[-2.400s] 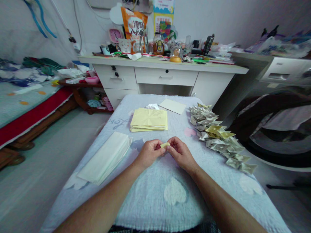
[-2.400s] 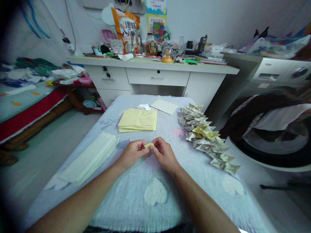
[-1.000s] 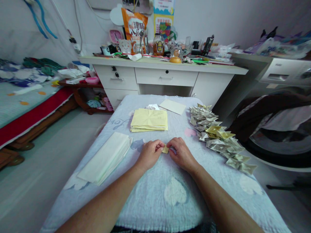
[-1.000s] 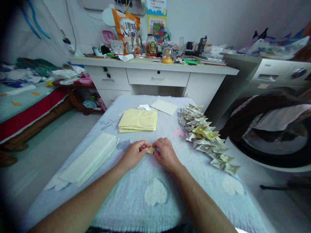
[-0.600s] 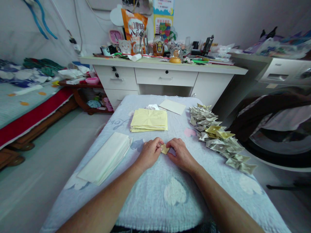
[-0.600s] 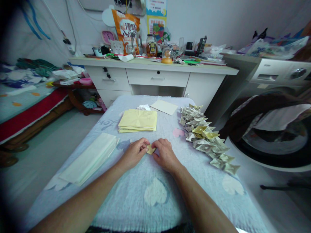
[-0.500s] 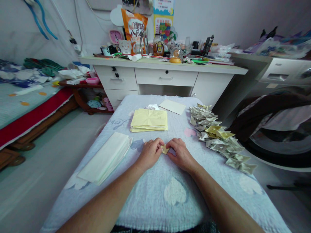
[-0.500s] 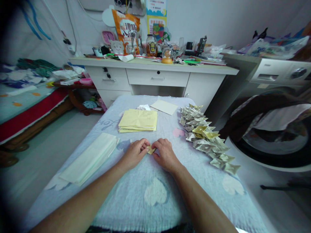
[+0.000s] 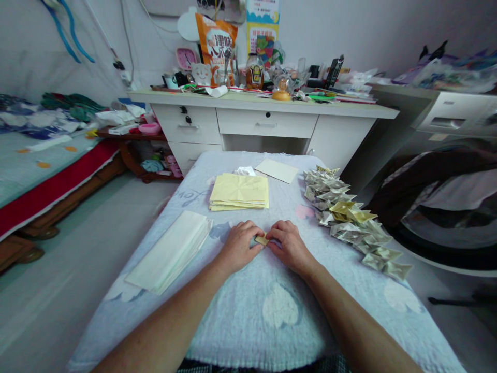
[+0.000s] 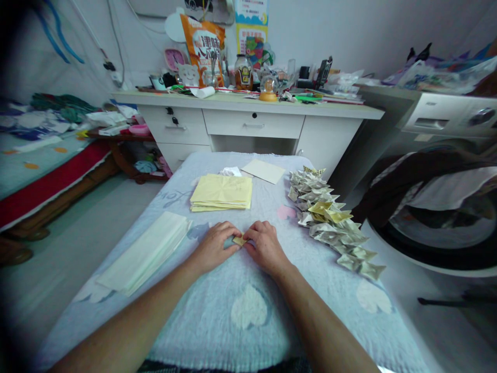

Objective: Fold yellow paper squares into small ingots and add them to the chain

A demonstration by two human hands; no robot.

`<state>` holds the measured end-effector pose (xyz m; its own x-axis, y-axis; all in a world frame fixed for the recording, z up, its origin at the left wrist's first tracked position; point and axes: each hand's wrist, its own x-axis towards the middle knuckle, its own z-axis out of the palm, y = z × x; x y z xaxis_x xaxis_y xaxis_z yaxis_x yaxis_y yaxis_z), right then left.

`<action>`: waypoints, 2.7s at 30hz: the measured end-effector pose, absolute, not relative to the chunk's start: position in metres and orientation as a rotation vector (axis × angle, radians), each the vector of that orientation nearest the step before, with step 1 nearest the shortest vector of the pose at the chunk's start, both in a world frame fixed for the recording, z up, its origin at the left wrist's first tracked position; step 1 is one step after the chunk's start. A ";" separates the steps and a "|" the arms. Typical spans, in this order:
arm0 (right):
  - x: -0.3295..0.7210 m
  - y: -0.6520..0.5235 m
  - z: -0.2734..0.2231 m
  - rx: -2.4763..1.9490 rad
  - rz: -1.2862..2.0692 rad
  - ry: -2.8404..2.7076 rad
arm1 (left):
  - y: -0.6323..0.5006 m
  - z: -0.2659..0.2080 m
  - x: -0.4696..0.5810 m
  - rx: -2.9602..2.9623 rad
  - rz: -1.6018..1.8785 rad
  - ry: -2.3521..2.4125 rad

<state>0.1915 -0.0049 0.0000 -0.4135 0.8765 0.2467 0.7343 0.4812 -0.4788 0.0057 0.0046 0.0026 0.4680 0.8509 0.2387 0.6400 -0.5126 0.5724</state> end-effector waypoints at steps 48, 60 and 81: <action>0.188 -0.003 0.002 -1.455 0.375 -2.232 | 0.006 -0.004 0.006 2.384 0.744 1.288; 0.182 0.002 0.006 -1.584 0.380 -2.238 | 0.006 -0.003 0.008 2.342 0.692 1.498; 0.174 0.000 0.002 -1.804 0.205 -2.173 | 0.005 0.005 0.010 2.183 0.489 1.793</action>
<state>0.1742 0.0005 0.0024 -0.1601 0.9765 0.1442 0.9323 0.1976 -0.3031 0.0097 0.0046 0.0046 0.1755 0.9808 0.0852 0.8882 -0.1950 0.4161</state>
